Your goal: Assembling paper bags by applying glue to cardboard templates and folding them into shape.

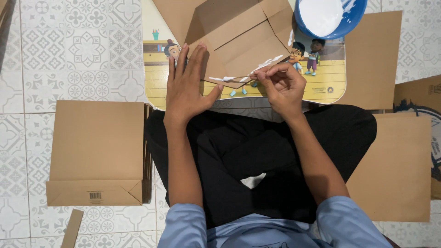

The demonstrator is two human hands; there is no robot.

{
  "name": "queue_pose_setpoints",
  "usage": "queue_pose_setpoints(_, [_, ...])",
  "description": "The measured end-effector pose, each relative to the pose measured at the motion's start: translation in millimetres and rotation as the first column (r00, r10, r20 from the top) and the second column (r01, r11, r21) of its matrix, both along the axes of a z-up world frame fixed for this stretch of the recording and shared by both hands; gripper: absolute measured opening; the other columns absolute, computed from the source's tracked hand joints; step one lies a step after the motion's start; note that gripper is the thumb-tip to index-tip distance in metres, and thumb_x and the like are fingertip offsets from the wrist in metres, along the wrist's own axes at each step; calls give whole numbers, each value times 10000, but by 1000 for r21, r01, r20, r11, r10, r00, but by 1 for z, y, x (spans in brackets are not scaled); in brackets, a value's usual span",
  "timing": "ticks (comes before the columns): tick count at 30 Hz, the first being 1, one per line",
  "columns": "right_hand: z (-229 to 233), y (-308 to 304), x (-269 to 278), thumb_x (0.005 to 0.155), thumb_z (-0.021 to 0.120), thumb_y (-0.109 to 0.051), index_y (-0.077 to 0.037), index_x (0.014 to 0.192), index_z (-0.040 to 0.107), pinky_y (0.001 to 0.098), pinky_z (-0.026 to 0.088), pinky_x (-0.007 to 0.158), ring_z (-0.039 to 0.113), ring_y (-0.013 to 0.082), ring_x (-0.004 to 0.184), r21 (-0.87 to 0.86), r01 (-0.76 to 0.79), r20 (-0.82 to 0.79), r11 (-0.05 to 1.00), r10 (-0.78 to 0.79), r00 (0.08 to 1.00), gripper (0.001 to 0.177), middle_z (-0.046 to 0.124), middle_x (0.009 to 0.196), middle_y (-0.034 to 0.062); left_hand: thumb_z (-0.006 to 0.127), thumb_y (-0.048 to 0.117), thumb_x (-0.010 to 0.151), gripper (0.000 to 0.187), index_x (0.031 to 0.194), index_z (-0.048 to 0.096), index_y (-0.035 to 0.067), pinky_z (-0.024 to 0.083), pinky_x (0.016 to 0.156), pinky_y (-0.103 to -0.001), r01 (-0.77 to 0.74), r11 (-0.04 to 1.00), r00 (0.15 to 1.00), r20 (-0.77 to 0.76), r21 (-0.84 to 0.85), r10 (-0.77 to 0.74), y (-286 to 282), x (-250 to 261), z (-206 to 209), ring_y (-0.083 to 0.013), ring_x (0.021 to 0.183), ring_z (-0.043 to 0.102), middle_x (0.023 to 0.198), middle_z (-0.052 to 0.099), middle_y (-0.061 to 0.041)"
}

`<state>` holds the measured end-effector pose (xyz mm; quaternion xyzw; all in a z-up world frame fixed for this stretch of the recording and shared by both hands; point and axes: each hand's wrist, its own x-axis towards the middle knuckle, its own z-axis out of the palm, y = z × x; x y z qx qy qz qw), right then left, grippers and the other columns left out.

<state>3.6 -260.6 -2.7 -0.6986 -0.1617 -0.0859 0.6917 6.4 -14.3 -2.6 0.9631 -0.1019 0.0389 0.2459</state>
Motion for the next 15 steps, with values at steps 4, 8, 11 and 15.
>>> queue_pose_setpoints(4, [2,-3,1,967,681,124,-12,1008,509,307,641,905,742,269,1015,-27,-1,10,1000,1,1000,223,694,1023,191,679,480,815,938,1597,315,111,88,1277,-521,-3,1000,1000,-4,-8,3,0,-1,3,-262,1566,178,1662,376,-20])
queue_pose_setpoints(8, [3,-8,1,966,677,116,-10,1006,522,311,643,903,741,266,1008,-34,-18,-8,999,18,1000,204,696,1028,197,663,498,839,919,1591,324,92,86,1276,-527,3,1000,1000,4,-1,-3,0,-1,3,-269,1564,178,1659,381,-30])
queue_pose_setpoints(11, [4,-12,2,967,673,115,-14,993,523,307,644,893,744,270,1010,-45,-28,-18,999,27,999,199,696,1028,205,637,518,847,888,1579,376,89,72,1275,-528,12,1000,1000,0,5,-12,0,0,2,-261,1562,150,1662,355,-18])
queue_pose_setpoints(15, [9,-17,1,971,678,104,-18,984,522,302,644,882,748,279,1015,-85,-35,-15,996,34,999,198,702,1046,219,636,530,831,862,1553,462,94,80,1266,-528,16,1000,1000,2,16,-16,-1,-1,2,-263,1555,140,1662,329,0])
